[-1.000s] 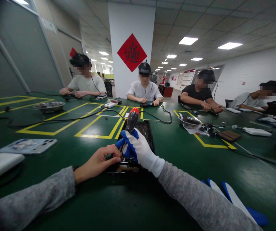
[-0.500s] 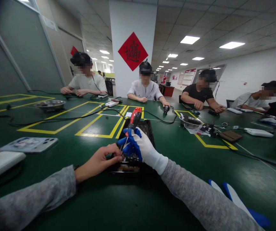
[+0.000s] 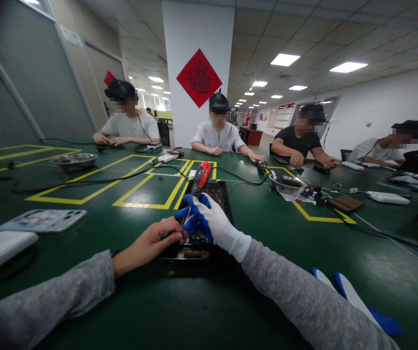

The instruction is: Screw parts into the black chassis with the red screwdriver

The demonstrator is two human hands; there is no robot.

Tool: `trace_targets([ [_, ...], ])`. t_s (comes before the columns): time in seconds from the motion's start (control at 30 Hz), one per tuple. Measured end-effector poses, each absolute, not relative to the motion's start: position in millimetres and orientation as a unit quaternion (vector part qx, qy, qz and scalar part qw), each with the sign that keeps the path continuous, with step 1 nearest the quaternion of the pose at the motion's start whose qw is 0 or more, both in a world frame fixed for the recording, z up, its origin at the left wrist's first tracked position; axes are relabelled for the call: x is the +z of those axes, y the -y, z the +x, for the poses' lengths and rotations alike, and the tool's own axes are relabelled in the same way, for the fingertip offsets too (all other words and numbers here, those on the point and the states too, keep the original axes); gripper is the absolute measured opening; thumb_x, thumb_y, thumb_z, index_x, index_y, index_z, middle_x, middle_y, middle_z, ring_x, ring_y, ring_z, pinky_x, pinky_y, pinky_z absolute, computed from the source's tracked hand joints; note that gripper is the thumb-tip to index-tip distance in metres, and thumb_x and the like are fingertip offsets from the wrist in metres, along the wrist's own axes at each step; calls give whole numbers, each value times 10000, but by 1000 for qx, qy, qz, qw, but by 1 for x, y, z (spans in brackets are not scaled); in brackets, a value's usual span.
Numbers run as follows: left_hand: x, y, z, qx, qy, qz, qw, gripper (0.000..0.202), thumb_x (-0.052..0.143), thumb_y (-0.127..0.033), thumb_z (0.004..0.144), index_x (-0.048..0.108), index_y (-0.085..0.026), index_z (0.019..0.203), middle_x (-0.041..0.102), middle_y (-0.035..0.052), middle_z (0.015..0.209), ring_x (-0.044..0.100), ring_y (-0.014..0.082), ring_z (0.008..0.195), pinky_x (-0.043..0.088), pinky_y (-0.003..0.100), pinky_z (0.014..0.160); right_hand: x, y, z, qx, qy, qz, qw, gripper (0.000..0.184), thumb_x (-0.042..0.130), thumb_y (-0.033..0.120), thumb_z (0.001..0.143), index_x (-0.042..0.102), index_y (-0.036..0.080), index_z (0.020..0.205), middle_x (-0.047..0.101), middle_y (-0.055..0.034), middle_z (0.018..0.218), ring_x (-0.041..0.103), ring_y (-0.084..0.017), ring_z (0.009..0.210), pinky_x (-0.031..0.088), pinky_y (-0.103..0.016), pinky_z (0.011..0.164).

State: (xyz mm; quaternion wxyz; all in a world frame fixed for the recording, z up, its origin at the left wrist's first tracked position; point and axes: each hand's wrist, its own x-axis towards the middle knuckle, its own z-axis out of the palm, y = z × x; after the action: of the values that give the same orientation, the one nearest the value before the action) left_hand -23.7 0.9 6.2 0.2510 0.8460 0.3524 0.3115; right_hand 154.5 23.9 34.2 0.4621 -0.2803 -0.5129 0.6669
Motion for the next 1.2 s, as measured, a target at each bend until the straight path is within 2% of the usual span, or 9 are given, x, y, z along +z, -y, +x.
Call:
trace_targets([
  [0.2,3,-2,-24,328,-377,828,255,226,553,-372,808,639,-163,801,614,18,808,530,143,766,395,279,744,32,-24,154,634,520,-294,491,349,601,450,745,476,195,949,646,11,637,563,-103,419,454,-198,380],
  [0.4,5,-1,-24,315,-346,848,250,253,450,-323,877,651,-171,856,633,23,793,536,144,785,387,282,773,28,-35,160,729,470,-231,440,415,478,479,817,531,146,1059,663,-42,710,592,-119,482,488,-240,441],
  [0.5,4,-2,-24,315,-354,843,255,233,471,-323,865,652,-177,866,627,24,815,535,143,791,393,283,772,29,-33,161,708,490,-241,448,361,508,402,822,539,150,1080,658,-29,715,586,-110,470,484,-232,435],
  [0.67,1,-4,-23,339,-371,815,287,192,593,-342,780,645,-165,834,611,19,815,537,141,769,413,273,735,34,-23,157,662,521,-264,470,375,524,460,800,535,171,1039,656,-20,692,560,-89,439,457,-197,404],
  [0.8,4,-3,-23,341,-359,822,282,170,564,-311,806,654,-173,844,624,21,823,540,143,783,407,276,750,34,-24,155,654,516,-277,478,358,586,459,754,506,188,974,652,-1,653,555,-98,418,447,-199,386],
  [1.0,6,-2,-23,323,-342,843,263,213,501,-313,848,664,-177,863,643,25,806,543,144,776,400,280,760,31,-32,158,723,483,-248,426,386,523,471,792,539,144,995,658,-43,708,587,-120,472,480,-241,427],
  [1.2,1,-5,-24,332,-364,827,271,200,578,-354,792,652,-170,809,623,22,813,541,142,770,409,273,741,33,-25,157,663,531,-261,458,350,534,459,793,542,158,972,650,-24,685,567,-97,459,461,-204,416],
])
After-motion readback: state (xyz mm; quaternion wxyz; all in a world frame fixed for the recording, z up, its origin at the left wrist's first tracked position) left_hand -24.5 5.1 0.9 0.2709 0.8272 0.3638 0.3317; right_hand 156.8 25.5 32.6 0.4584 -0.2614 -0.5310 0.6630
